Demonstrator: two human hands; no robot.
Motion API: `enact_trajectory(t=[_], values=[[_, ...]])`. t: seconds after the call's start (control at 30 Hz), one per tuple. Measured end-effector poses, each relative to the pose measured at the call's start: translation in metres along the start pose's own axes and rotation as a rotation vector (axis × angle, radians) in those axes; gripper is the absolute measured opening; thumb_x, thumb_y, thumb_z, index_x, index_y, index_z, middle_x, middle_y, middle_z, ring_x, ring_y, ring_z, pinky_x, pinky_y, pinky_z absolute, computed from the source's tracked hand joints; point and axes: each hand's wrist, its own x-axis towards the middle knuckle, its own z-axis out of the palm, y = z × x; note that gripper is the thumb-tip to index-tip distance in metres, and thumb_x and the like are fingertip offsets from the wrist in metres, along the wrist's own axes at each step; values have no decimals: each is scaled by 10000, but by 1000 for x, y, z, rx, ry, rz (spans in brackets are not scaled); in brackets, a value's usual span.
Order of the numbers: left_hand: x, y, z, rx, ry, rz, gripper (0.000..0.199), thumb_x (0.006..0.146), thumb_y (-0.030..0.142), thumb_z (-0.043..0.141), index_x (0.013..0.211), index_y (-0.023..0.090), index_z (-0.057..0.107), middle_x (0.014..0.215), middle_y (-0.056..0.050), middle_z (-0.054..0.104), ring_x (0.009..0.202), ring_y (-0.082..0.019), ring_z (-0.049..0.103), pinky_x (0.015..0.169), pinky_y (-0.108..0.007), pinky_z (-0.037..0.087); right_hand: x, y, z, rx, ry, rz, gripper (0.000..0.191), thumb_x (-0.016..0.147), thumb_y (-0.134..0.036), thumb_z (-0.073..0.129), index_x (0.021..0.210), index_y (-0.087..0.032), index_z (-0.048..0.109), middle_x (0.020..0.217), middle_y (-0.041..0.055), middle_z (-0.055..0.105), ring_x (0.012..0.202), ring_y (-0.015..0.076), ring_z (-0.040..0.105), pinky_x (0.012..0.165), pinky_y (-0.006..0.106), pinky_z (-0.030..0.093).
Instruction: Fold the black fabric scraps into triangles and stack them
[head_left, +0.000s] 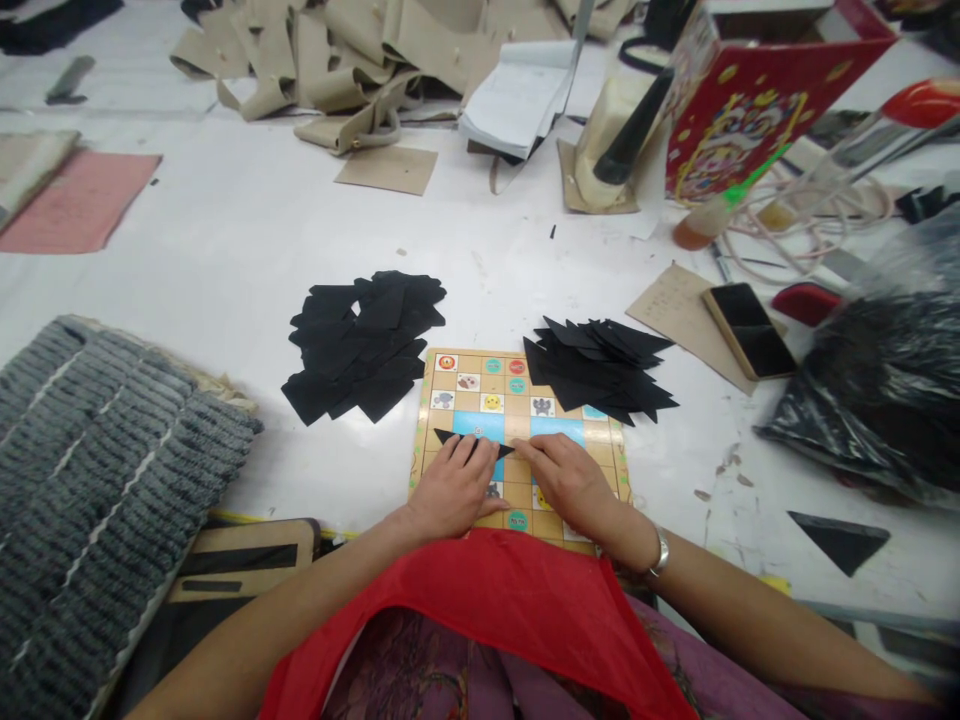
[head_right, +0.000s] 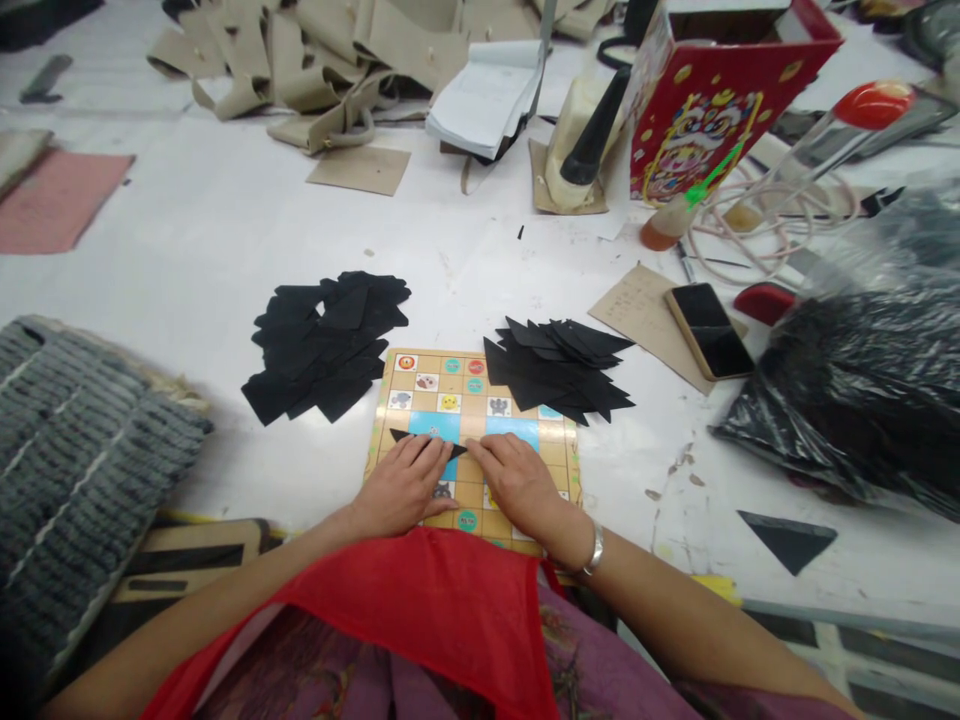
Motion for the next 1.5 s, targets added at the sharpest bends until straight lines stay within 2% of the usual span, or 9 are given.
enact_trajectory(t=[0.33, 0.63, 0.8, 0.97, 1.07, 1.17, 1.27, 1.4, 1.5], values=[[1, 1, 4, -69, 9, -16, 729, 827, 636, 361, 1302, 87, 423, 1190, -160, 495, 1095, -310, 422, 955, -447, 313, 8, -9, -11, -199, -147, -85, 321, 850, -123, 465, 1156, -104, 563, 967, 112, 593, 826, 219, 453, 684, 343, 359], [-3, 9, 3, -223, 136, -120, 725, 785, 649, 446, 1264, 106, 441, 1186, -142, 519, 1099, -278, 452, 973, -434, 348, 2, -18, -1, -182, -37, -44, 400, 804, -61, 452, 1194, -105, 530, 1084, 113, 571, 949, 221, 472, 814, 361, 381], [-18, -36, -7, -247, 326, -324, 308, 908, 331, 405, 1128, 150, 524, 1186, -95, 526, 1102, -197, 455, 970, -339, 379, 7, 2, -14, -352, -37, -96, 423, 752, -21, 453, 1146, -124, 567, 1083, 107, 589, 930, 231, 501, 800, 372, 403], [-29, -96, -15, -1, 10, -695, 181, 856, 145, 440, 952, 109, 588, 961, -130, 559, 962, -253, 501, 820, -390, 437, 14, 36, -44, -515, 69, 160, 354, 805, -74, 445, 1134, -111, 571, 1104, 134, 578, 925, 258, 517, 761, 387, 413], [-30, -110, -13, -11, -47, -711, 184, 823, 65, 425, 828, 108, 603, 857, -115, 553, 863, -236, 532, 723, -352, 454, 17, 31, -35, -376, 100, 86, 337, 831, -107, 423, 1140, -122, 558, 1078, 124, 579, 901, 224, 528, 760, 352, 428], [-28, -100, -19, -29, -38, -694, 203, 853, 107, 407, 800, 124, 602, 833, -95, 554, 821, -207, 544, 713, -325, 454, 25, 17, -16, -228, 89, 5, 312, 848, -103, 372, 1094, -111, 565, 1041, 134, 583, 920, 209, 534, 801, 340, 440], [-24, -66, -28, -100, 4, -602, 221, 890, 186, 391, 806, 160, 594, 833, -64, 559, 817, -176, 544, 724, -296, 456, 38, 7, -6, -140, 82, 95, 288, 877, -139, 350, 1078, -111, 554, 1000, 138, 591, 899, 210, 548, 779, 349, 462], [-23, -20, -23, -261, 111, -305, 240, 907, 301, 407, 823, 174, 593, 833, -46, 582, 795, -168, 541, 716, -297, 462, 57, -5, -8, 81, 31, 183, 261, 916, -215, 352, 1083, -139, 538, 965, 102, 613, 903, 184, 571, 798, 328, 470], [-34, -9, -6, -172, 250, -122, 237, 905, 252, 399, 945, 140, 604, 980, -86, 609, 908, -198, 535, 778, -331, 444, 66, -15, -6, 89, -59, 188, 253, 910, -211, 372, 1068, -130, 552, 951, 100, 615, 914, 194, 563, 801, 330, 453]])
